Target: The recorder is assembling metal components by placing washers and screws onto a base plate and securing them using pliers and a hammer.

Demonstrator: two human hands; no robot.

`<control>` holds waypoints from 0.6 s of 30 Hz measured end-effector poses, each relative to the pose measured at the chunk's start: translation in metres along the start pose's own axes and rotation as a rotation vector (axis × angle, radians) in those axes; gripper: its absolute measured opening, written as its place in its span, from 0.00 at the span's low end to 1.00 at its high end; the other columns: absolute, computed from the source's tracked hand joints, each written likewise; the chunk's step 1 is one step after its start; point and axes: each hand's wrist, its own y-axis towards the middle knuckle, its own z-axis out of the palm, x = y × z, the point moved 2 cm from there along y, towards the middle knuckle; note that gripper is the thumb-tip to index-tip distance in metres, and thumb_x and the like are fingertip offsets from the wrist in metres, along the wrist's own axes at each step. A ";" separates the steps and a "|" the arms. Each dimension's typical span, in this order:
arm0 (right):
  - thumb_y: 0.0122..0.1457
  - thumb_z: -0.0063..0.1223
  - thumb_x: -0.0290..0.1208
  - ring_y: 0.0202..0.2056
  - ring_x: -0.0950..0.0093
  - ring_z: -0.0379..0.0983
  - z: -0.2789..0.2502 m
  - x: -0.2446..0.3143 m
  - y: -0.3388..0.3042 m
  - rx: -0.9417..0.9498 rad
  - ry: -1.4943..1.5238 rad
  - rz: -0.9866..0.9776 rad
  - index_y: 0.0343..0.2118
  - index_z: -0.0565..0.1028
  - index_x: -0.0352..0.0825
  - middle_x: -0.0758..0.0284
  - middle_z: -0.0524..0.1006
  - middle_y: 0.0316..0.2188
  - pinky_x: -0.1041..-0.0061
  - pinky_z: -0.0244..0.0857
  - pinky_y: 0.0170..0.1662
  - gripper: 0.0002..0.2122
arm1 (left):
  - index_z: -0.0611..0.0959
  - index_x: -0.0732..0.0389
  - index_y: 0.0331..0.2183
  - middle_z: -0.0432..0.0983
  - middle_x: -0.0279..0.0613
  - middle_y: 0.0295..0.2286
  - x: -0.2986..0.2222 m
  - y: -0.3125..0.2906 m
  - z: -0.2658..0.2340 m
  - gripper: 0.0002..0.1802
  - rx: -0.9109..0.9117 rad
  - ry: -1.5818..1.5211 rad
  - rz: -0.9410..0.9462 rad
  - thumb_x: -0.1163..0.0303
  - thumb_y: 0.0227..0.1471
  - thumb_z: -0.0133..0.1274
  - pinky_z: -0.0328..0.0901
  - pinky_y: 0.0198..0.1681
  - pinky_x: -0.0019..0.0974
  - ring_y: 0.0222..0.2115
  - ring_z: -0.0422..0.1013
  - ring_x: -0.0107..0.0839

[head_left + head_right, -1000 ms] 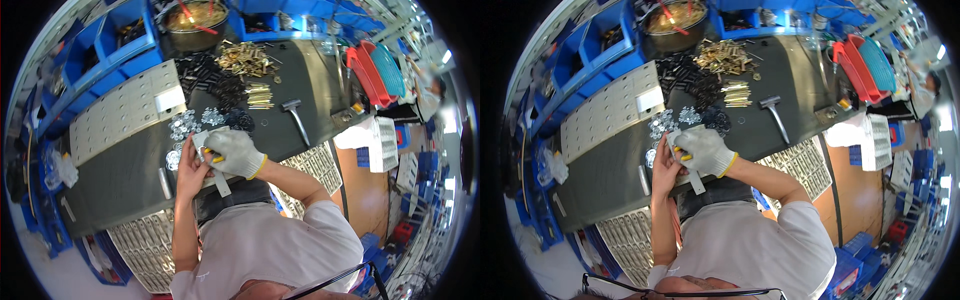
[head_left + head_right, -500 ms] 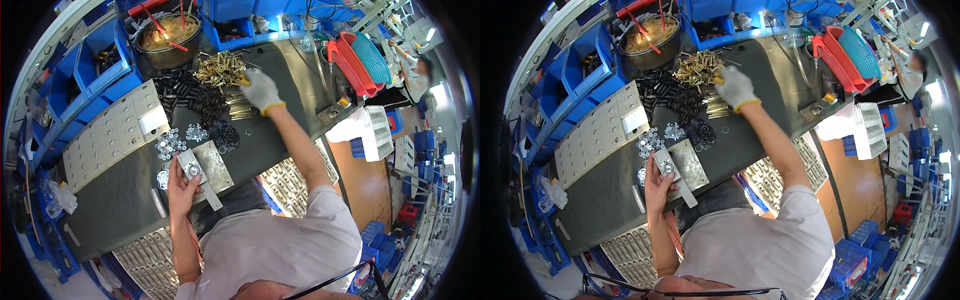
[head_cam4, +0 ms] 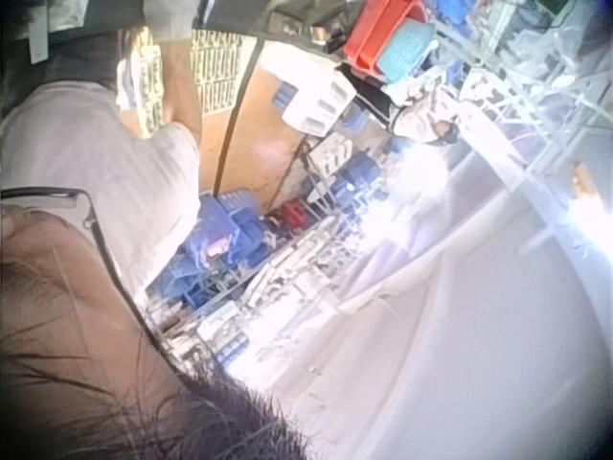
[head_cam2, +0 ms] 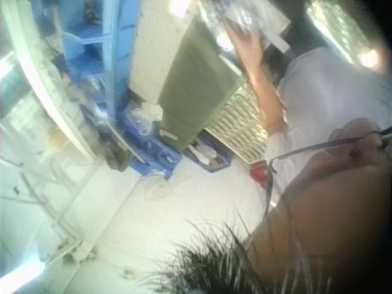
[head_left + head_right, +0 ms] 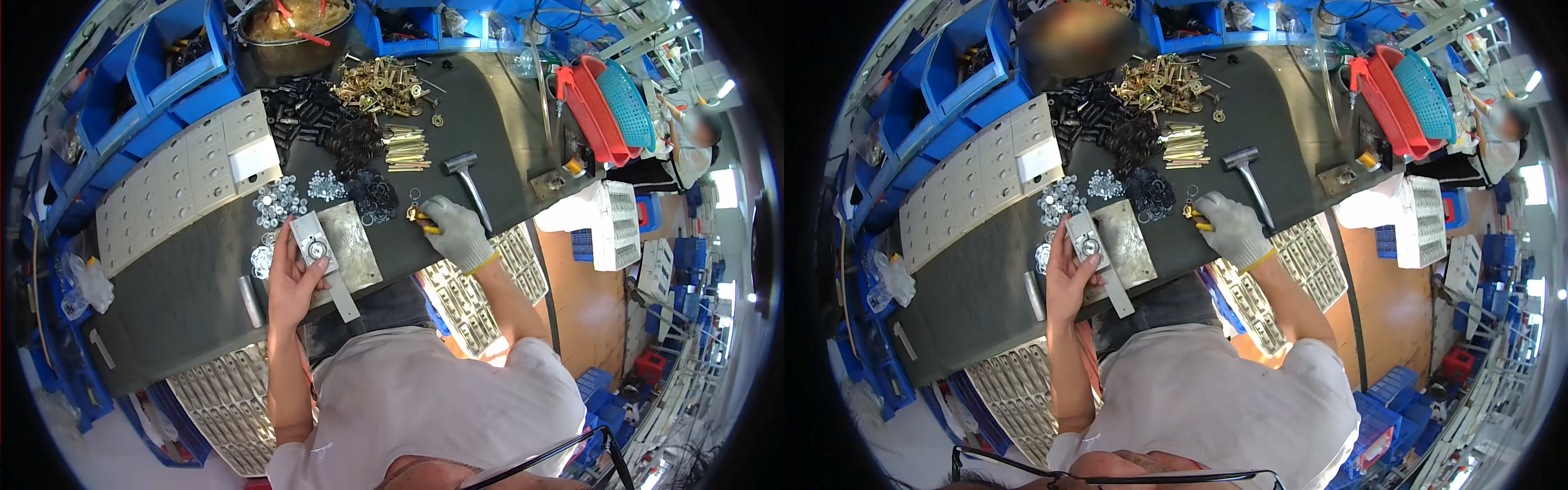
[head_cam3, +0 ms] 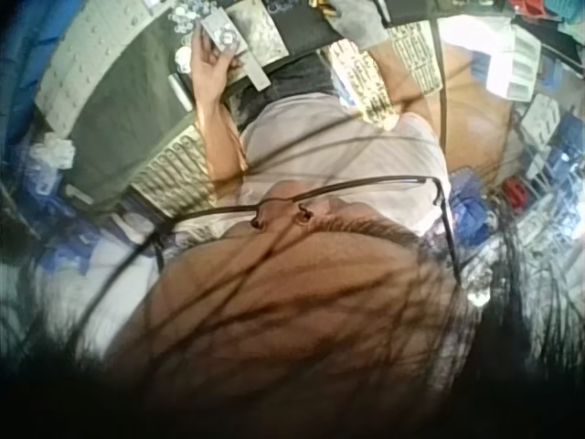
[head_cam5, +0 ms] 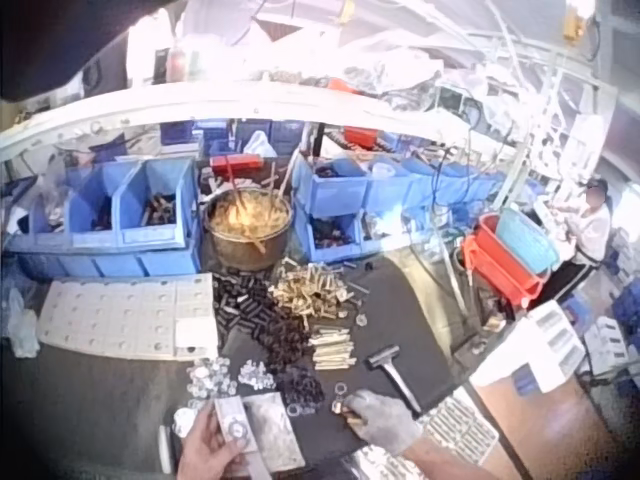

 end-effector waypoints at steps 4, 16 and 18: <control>0.55 0.69 0.35 0.41 0.58 0.80 -0.010 0.011 -0.003 -0.050 0.165 0.226 0.42 0.78 0.36 0.61 0.81 0.39 0.62 0.74 0.44 0.15 | 0.50 0.61 0.72 0.63 0.51 0.63 -0.001 0.000 -0.003 0.48 0.010 0.005 -0.015 0.85 0.57 0.56 0.73 0.30 0.25 0.42 0.75 0.24; 0.55 0.65 0.23 0.33 0.61 0.81 -0.059 0.120 0.041 -0.055 0.681 -0.242 0.39 0.81 0.33 0.59 0.82 0.35 0.72 0.74 0.38 0.09 | 0.49 0.59 0.72 0.63 0.51 0.63 -0.001 0.000 -0.002 0.50 0.038 -0.035 -0.028 0.83 0.58 0.60 0.74 0.29 0.29 0.38 0.76 0.25; 0.55 0.65 0.25 0.33 0.60 0.81 -0.053 0.139 0.052 -0.057 0.628 -0.343 0.40 0.81 0.35 0.60 0.82 0.35 0.70 0.74 0.38 0.10 | 0.49 0.60 0.72 0.63 0.52 0.63 0.000 0.000 -0.004 0.51 0.032 -0.033 -0.028 0.83 0.57 0.60 0.74 0.29 0.29 0.38 0.76 0.25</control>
